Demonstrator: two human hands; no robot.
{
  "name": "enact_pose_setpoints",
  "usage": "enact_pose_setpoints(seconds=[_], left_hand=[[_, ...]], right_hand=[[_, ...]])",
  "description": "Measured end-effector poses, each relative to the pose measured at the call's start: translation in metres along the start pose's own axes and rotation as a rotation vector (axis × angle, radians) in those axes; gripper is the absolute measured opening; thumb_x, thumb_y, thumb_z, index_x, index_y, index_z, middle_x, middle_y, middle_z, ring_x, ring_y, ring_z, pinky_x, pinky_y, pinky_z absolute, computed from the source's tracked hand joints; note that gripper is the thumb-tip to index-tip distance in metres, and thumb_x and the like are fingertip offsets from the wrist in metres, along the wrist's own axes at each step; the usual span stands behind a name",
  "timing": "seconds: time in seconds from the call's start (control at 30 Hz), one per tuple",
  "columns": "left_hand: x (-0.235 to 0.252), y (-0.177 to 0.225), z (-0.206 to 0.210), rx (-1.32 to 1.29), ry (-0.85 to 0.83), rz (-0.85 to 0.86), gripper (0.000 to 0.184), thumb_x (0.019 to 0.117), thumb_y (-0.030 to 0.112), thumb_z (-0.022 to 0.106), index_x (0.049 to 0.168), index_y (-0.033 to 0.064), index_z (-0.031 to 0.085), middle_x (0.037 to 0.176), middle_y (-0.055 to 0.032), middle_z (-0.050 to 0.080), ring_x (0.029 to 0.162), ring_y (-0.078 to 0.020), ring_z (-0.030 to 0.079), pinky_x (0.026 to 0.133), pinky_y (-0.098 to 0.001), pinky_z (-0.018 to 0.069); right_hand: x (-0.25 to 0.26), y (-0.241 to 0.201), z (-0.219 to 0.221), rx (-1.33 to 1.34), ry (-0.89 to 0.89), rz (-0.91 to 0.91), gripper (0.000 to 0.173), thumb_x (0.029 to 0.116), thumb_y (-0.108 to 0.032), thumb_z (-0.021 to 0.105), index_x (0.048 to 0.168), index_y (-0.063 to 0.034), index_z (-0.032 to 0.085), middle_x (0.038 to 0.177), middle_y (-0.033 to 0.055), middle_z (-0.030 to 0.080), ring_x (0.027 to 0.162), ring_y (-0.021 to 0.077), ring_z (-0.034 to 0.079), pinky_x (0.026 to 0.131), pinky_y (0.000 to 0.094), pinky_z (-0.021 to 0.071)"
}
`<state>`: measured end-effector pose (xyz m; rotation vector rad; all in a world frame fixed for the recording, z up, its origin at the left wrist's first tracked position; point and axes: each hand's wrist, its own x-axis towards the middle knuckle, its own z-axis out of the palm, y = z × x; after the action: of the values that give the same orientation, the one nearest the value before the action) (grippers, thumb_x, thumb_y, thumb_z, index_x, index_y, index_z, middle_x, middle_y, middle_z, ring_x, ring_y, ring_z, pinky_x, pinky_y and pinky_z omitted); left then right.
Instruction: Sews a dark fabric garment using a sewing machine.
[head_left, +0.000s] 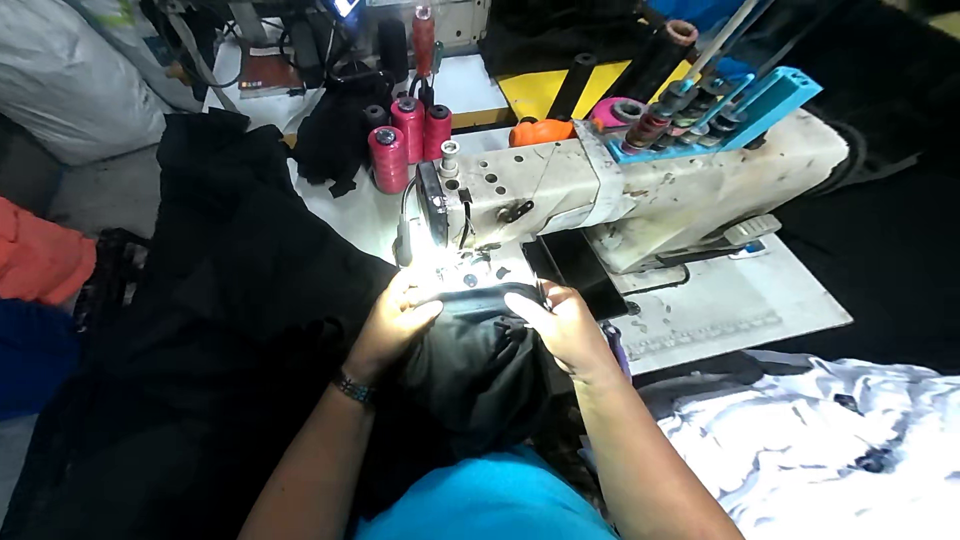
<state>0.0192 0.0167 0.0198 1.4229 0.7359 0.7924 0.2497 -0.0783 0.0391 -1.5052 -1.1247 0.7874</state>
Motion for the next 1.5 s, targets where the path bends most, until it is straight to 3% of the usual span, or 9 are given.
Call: enact_pose_setpoints(seconds=[0.27,0.47,0.6,0.73,0.83,0.93,1.0,1.07,1.5], left_hand=[[0.0,0.002,-0.006,-0.187,-0.053,-0.014,0.028,0.0874,-0.004,0.069,0.109,0.0084,0.056,0.084,-0.0013,0.07,0.077,-0.006,0.067,0.071,-0.022,0.0558],[0.001,-0.003,-0.011,-0.146,-0.03,0.004,0.03,0.0841,-0.007,0.067,0.111,0.0058,0.06,0.094,-0.0044,0.069,0.084,-0.0098,0.066,0.077,-0.0261,0.057],[0.001,-0.001,-0.005,-0.027,0.043,-0.017,0.014,0.0904,-0.002,0.069,0.103,0.0034,0.07,0.092,-0.0041,0.072,0.082,-0.0091,0.067,0.076,-0.0256,0.057],[0.0,-0.001,0.001,-0.067,0.005,-0.024,0.012,0.0991,-0.001,0.055,0.108,0.006,0.059,0.09,-0.0016,0.067,0.082,-0.0066,0.064,0.076,-0.0244,0.055],[-0.001,-0.001,0.006,-0.046,0.057,-0.013,0.013,0.101,0.0,0.054,0.112,0.0058,0.059,0.093,-0.0031,0.068,0.085,-0.0082,0.065,0.077,-0.0254,0.0559],[-0.001,-0.003,0.006,-0.022,0.078,0.039,0.014,0.1002,-0.001,0.054,0.112,0.0056,0.058,0.091,-0.0028,0.067,0.083,-0.0084,0.065,0.076,-0.0252,0.0564],[-0.001,-0.004,0.005,-0.008,0.075,0.073,0.016,0.0996,-0.002,0.055,0.113,0.0059,0.06,0.094,-0.0026,0.068,0.086,-0.0084,0.065,0.078,-0.0251,0.0567],[0.0,-0.006,0.005,-0.007,0.067,0.101,0.016,0.0988,-0.002,0.056,0.112,0.0056,0.06,0.094,-0.0027,0.068,0.086,-0.0084,0.065,0.078,-0.0248,0.0565],[0.0,-0.004,0.007,0.019,0.099,0.073,0.016,0.098,-0.003,0.057,0.111,0.006,0.059,0.091,-0.0019,0.068,0.083,-0.0074,0.065,0.075,-0.0233,0.0553]], right_hand=[[-0.003,0.002,-0.006,0.042,0.022,-0.124,0.006,0.095,-0.013,0.067,0.091,-0.0113,0.072,0.08,-0.0054,0.069,0.073,0.001,0.064,0.068,0.0191,0.0546],[-0.004,0.001,-0.008,-0.007,0.038,-0.102,0.01,0.0948,-0.011,0.067,0.103,-0.0097,0.073,0.093,-0.0019,0.073,0.087,0.0038,0.069,0.079,0.0219,0.0582],[-0.002,-0.004,-0.003,-0.012,0.065,0.001,0.014,0.0959,-0.008,0.065,0.109,-0.0092,0.07,0.099,-0.0008,0.072,0.089,0.0042,0.068,0.078,0.0217,0.057],[-0.005,0.003,0.019,0.0,0.075,-0.019,0.016,0.1007,-0.007,0.054,0.114,-0.0068,0.062,0.104,0.0009,0.067,0.095,0.0028,0.064,0.082,0.0211,0.0545],[-0.008,0.007,0.032,0.005,0.121,-0.088,0.018,0.1013,-0.007,0.051,0.114,-0.0044,0.063,0.102,0.0012,0.066,0.094,0.0009,0.063,0.082,0.0189,0.053],[-0.007,0.006,0.033,0.023,0.096,-0.118,0.024,0.0945,-0.014,0.066,0.117,-0.0061,0.062,0.107,0.0027,0.068,0.1,0.0053,0.065,0.088,0.0234,0.0555],[-0.007,0.005,0.034,-0.022,0.094,-0.131,0.045,0.0829,-0.023,0.082,0.12,-0.0091,0.06,0.109,0.0006,0.068,0.103,0.0047,0.065,0.092,0.0244,0.0563],[-0.009,0.005,0.036,-0.087,0.129,-0.147,0.055,0.0762,-0.026,0.087,0.12,-0.009,0.059,0.109,0.0005,0.068,0.103,0.0039,0.065,0.092,0.0243,0.0561],[-0.007,0.008,0.033,-0.11,0.141,-0.113,0.047,0.0786,-0.013,0.078,0.121,-0.0081,0.059,0.11,0.002,0.068,0.103,0.0033,0.064,0.091,0.0229,0.0549]])
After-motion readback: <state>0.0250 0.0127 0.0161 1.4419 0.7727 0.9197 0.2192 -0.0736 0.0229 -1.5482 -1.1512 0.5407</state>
